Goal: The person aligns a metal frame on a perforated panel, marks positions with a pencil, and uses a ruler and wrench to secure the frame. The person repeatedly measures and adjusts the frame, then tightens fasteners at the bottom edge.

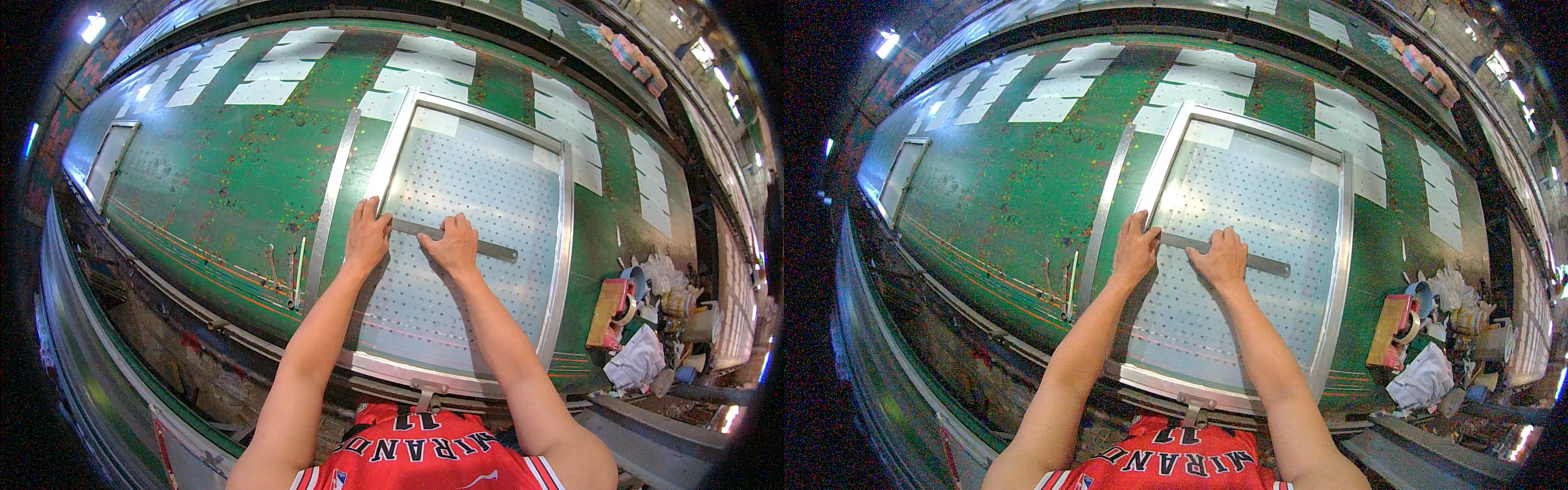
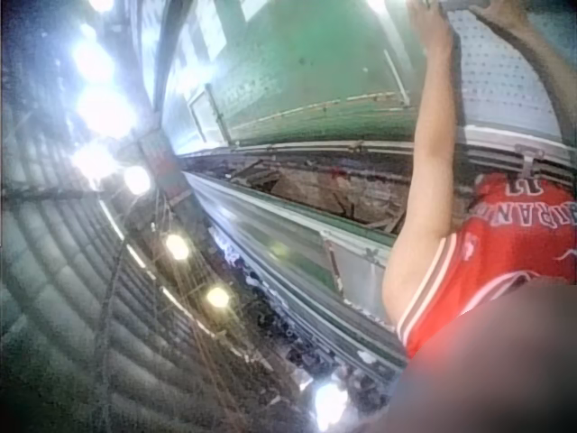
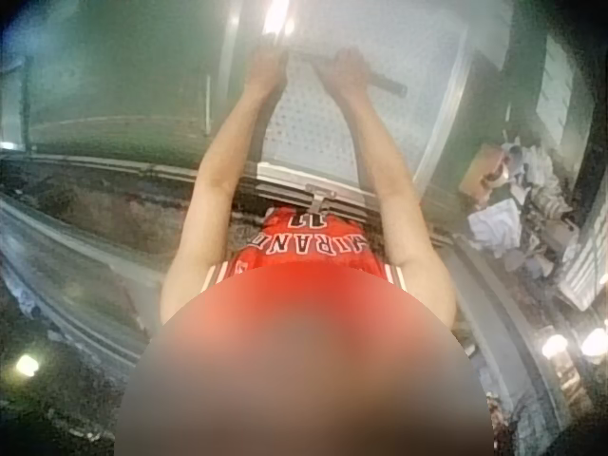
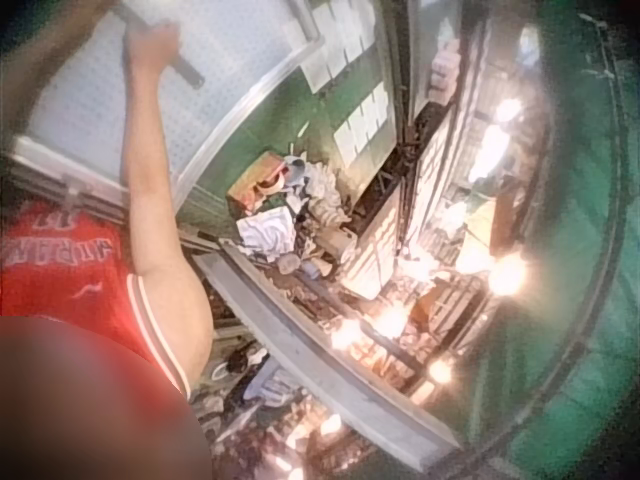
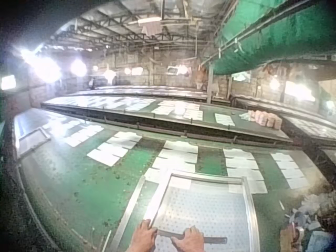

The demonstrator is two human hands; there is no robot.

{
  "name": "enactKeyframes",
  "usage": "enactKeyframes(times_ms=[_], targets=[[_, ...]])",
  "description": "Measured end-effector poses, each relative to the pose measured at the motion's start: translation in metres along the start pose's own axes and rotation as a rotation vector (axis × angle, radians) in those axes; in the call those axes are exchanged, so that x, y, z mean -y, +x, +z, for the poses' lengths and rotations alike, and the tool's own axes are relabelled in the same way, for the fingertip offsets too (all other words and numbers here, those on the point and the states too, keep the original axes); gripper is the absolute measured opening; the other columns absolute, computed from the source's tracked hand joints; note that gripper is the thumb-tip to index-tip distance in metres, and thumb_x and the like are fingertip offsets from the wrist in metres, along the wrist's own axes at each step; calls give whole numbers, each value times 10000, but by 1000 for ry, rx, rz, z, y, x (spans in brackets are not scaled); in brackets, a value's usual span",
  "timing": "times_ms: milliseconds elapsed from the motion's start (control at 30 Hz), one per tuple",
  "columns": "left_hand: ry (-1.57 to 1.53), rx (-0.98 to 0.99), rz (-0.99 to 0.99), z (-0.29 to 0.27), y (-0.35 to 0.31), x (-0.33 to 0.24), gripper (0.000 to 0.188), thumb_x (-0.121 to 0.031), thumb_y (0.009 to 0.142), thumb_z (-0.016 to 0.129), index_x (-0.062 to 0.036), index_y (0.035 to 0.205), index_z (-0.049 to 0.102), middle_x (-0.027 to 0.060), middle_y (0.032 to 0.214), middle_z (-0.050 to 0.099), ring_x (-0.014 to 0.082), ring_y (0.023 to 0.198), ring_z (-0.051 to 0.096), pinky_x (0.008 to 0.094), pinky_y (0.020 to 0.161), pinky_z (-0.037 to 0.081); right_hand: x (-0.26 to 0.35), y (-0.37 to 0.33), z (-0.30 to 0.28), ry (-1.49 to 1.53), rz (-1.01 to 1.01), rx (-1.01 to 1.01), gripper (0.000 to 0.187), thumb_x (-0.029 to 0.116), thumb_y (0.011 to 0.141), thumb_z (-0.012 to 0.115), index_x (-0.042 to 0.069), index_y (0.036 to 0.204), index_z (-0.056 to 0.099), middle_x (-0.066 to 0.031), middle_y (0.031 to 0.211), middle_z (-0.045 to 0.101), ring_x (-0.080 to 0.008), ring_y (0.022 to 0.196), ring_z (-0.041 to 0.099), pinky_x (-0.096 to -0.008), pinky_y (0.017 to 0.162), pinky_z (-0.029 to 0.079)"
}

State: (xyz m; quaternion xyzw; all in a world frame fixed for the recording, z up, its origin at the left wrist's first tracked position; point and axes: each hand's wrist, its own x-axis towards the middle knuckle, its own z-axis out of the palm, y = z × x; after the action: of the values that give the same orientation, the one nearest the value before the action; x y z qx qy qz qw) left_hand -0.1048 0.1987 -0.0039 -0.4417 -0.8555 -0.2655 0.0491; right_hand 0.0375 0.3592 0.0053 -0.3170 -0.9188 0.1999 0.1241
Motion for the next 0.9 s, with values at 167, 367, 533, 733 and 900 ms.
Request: enactKeyframes(times_ms=[167,367,533,733,900], targets=[[12,13,-9,-1,0,0,217,-77,834,706,-64,1050,721,186,1408,481,402,1348,424,490,1102,394,3,-4,3,-37,2,-45,497,479,717,811,53,923,658,-116,1016,562,-312,1033,529,-468,836,407],[5,5,-27,0,0,-1,286,-53,796,749,-69,1081,733,200,1433,474,405,1358,424,484,1112,394,0,-7,6,-21,-3,-40,518,502,737,794,55,962,659,-112,1025,556,-311,1046,516,-473,856,394],[-20,-16,-32,2,-1,4,308,-63,799,752,-57,1105,721,206,1428,481,408,1349,428,486,1117,383,-3,-8,9,-39,-28,-59,519,507,746,792,66,985,659,-104,1021,554,-307,1036,517,-473,852,391],[-127,-223,-171,-15,-38,36,376,-31,839,673,11,1210,625,232,1358,508,426,1267,464,502,1076,393,-14,-13,5,54,-89,-122,492,427,747,812,55,1022,647,-117,1051,573,-318,1026,534,-476,858,411],[74,-296,-389,-66,-102,82,391,47,812,611,21,1202,587,207,1147,584,414,1109,542,506,959,427,-29,-28,-8,163,-155,-175,394,260,785,797,19,1043,624,-147,1059,586,-343,1017,544,-456,868,448]])
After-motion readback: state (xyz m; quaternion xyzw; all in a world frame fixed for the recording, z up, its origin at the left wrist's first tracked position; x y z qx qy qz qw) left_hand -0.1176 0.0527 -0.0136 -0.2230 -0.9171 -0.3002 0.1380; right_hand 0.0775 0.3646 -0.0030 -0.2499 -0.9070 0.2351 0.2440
